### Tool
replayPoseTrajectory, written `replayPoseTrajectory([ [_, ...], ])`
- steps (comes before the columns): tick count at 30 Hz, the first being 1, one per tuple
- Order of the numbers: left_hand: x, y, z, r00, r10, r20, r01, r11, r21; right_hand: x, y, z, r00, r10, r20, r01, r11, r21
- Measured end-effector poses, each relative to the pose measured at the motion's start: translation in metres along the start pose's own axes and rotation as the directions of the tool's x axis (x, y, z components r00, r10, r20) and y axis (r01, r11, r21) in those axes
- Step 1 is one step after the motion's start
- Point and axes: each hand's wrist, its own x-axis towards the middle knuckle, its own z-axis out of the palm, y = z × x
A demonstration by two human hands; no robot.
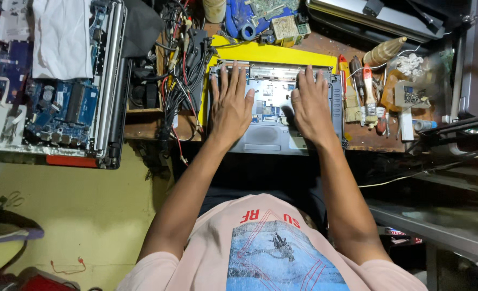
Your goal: The person works on the underside of a disassembled laptop, using a screwdriver to remove and install screws. They open the laptop lid to access internal components and continue adjusting parts with the screwdriver.
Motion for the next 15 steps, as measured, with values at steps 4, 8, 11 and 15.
replayPoseTrajectory([
  [4, -0.035, 0.007, 0.001, 0.998, 0.019, -0.068, -0.025, 0.995, -0.101, -0.019, -0.014, -0.006, 0.986, -0.114, -0.118, 0.12, 0.992, 0.045],
  [8, -0.068, 0.009, -0.004, 0.994, 0.054, -0.099, -0.057, 0.998, -0.032, -0.043, -0.03, 0.003, 0.974, -0.2, -0.103, 0.209, 0.975, 0.08],
  [11, -0.068, 0.003, -0.003, 0.986, 0.039, -0.161, -0.049, 0.997, -0.057, -0.044, -0.039, 0.008, 0.967, -0.233, -0.106, 0.239, 0.969, 0.054],
  [15, -0.065, 0.005, -0.001, 0.979, 0.08, -0.188, -0.08, 0.997, 0.01, -0.044, -0.037, 0.012, 0.952, -0.257, -0.169, 0.267, 0.963, 0.041],
])
